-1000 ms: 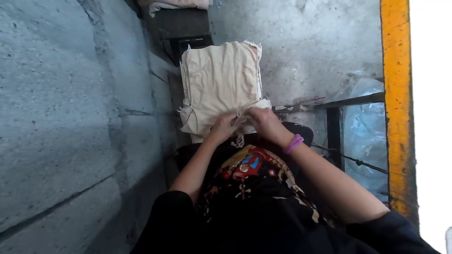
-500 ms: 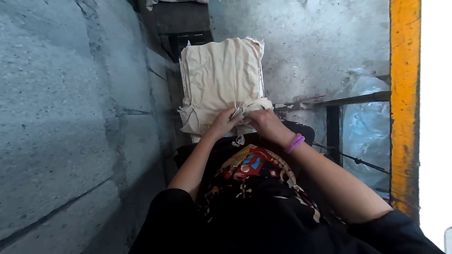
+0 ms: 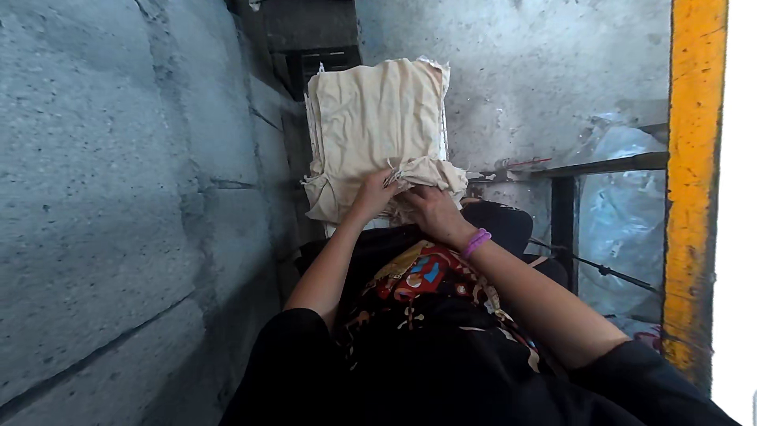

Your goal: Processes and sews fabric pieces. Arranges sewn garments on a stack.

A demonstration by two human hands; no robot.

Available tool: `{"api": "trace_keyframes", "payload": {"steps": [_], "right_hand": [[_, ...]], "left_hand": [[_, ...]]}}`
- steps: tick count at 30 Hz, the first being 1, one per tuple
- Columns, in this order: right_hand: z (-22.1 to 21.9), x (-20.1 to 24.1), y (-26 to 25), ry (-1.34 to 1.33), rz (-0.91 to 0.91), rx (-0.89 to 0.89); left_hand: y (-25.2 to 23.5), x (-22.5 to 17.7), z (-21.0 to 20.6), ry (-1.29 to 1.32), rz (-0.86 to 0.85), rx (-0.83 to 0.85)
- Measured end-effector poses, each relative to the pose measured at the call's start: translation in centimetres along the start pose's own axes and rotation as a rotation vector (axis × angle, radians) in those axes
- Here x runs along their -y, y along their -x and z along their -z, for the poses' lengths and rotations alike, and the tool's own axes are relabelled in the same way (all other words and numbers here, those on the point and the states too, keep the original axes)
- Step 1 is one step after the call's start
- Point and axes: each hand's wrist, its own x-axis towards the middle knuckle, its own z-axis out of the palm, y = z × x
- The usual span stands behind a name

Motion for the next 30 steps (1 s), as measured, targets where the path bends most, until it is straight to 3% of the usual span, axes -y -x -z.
{"api": "trace_keyframes", "payload": {"steps": [7, 13, 19, 23, 25, 28, 30], "right_hand": [[1.3, 0.0, -0.3, -0.008, -0.053, 0.150], [3.3, 0.5, -0.8, -0.155, 0.045, -0.092], [2.3, 1.0, -0.9, -0.287, -0.016, -0.213], [0.2, 1.3, 0.0, -0.104, 0.136, -0.373], [-0.9, 1.4, 0.5, -0.013, 0.204, -0.259], [-0.7, 1.3, 0.3, 0.097, 0.053, 0.150], [0.5, 1.2, -0.2, 0.125, 0.003, 0.230]], "left_hand": [[-0.4, 0.0, 0.2, 0.000, 0.015, 0.022], [-0.2, 0.0, 0.3, 0.113, 0.020, 0.067], [-0.2, -0.1, 0.6, 0.125, 0.007, 0.118], [-0.7, 0.5, 0.1, 0.017, -0.014, 0.036], [-0.8, 0.4, -0.2, 0.036, 0.018, 0.011], [-0.8, 0.4, -0.2, 0.054, 0.075, 0.051], [-0.8, 0.3, 0.0, 0.060, 0.083, 0.066]]}}
